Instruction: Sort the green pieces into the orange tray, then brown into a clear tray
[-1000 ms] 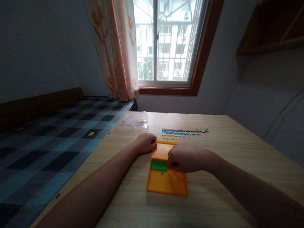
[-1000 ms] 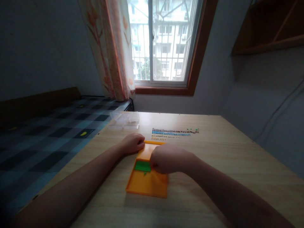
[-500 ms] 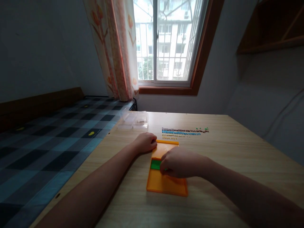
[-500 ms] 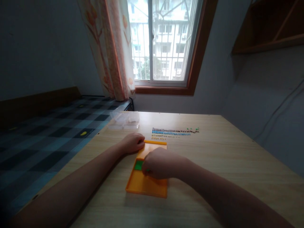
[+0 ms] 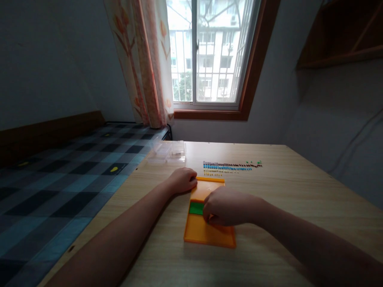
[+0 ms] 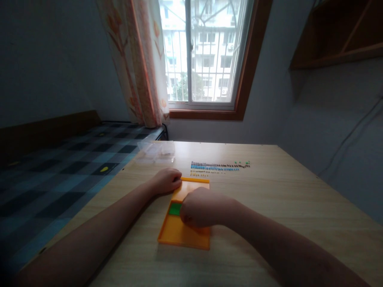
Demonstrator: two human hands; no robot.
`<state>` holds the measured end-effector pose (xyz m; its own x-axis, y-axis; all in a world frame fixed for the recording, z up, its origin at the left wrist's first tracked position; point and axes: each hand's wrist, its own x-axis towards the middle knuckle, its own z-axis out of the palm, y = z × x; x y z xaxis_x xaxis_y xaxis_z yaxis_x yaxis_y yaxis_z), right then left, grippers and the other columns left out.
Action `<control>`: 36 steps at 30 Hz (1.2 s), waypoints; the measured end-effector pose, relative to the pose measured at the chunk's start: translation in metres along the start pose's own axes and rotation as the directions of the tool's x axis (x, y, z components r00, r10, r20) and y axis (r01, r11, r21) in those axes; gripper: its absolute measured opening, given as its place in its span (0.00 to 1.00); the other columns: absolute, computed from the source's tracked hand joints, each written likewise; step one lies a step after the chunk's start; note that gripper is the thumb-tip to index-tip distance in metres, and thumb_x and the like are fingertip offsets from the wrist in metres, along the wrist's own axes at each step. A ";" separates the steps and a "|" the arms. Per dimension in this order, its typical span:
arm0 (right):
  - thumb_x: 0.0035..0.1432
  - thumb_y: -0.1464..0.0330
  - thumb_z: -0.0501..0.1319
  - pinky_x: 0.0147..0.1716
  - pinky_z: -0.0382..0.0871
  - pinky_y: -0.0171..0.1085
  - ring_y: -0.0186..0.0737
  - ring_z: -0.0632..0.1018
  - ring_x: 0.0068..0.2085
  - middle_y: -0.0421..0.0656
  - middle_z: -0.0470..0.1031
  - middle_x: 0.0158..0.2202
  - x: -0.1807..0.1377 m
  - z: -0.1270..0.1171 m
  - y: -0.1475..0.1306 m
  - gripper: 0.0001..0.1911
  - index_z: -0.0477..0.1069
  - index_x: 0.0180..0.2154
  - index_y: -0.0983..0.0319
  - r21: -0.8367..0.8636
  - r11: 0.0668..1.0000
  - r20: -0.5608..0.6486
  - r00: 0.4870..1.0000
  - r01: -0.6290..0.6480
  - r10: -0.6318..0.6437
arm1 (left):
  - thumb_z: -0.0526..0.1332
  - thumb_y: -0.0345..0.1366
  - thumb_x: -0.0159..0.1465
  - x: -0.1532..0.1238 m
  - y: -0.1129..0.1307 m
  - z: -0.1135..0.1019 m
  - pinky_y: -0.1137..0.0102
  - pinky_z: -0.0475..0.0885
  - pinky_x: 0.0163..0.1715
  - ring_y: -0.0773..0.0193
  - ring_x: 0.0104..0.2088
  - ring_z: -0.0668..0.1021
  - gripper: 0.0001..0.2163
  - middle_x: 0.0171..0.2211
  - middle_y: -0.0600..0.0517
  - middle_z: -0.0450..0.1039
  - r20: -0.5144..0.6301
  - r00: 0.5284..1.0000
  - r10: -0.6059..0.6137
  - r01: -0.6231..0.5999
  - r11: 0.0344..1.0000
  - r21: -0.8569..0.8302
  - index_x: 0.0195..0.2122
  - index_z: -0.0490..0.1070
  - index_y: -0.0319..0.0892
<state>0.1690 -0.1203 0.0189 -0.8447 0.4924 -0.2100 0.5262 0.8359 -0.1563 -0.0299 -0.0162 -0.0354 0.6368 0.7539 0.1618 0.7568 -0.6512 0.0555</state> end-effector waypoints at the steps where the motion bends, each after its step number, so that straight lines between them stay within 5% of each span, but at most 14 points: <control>1: 0.57 0.71 0.62 0.36 0.64 0.36 0.39 0.78 0.35 0.42 0.83 0.38 -0.001 -0.001 0.000 0.12 0.82 0.40 0.57 0.000 1.000 0.002 1.000 -0.002 0.002 | 0.57 0.35 0.58 0.000 0.000 0.000 0.69 0.58 0.27 0.62 0.29 0.73 0.08 0.27 0.50 0.75 0.000 1.000 0.000 0.000 1.000 0.000 0.22 0.69 0.43; 9: 0.56 0.71 0.60 0.31 0.60 0.36 0.38 0.75 0.31 0.42 0.82 0.33 -0.021 -0.017 0.005 0.12 0.82 0.36 0.57 -0.025 0.993 -0.054 0.992 -0.117 0.116 | 0.57 0.35 0.57 0.000 0.000 0.000 0.68 0.59 0.27 0.61 0.29 0.74 0.08 0.28 0.50 0.76 0.002 1.000 -0.008 0.008 1.000 0.006 0.22 0.70 0.43; 21: 0.52 0.76 0.61 0.32 0.61 0.33 0.35 0.76 0.32 0.39 0.81 0.34 -0.026 0.021 0.018 0.16 0.82 0.38 0.54 0.049 0.988 -0.104 0.983 -0.146 0.151 | 0.57 0.34 0.58 0.001 -0.001 0.001 0.68 0.59 0.27 0.61 0.28 0.74 0.09 0.26 0.50 0.75 -0.023 1.000 -0.008 0.008 1.000 -0.009 0.21 0.68 0.43; 27: 0.61 0.73 0.59 0.30 0.57 0.33 0.33 0.75 0.32 0.40 0.79 0.35 -0.043 0.028 0.002 0.11 0.81 0.38 0.57 0.085 0.962 -0.358 0.893 -0.260 0.273 | 0.57 0.35 0.58 0.001 -0.002 0.001 0.68 0.59 0.27 0.61 0.28 0.73 0.09 0.26 0.49 0.76 -0.022 1.000 -0.002 0.002 1.000 -0.001 0.21 0.69 0.43; 36: 0.63 0.68 0.59 0.30 0.56 0.34 0.34 0.73 0.31 0.41 0.77 0.33 -0.043 0.059 -0.007 0.12 0.79 0.31 0.60 0.162 0.929 -0.371 0.852 -0.332 0.369 | 0.57 0.35 0.59 0.001 -0.001 0.002 0.68 0.59 0.27 0.61 0.28 0.74 0.09 0.27 0.49 0.76 -0.012 1.000 -0.020 0.020 1.000 -0.002 0.23 0.71 0.43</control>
<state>0.2077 -0.1611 -0.0275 -0.5623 0.8179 0.1218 0.7850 0.5743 -0.2323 -0.0298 -0.0142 -0.0368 0.6199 0.7655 0.1722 0.7690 -0.6364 0.0607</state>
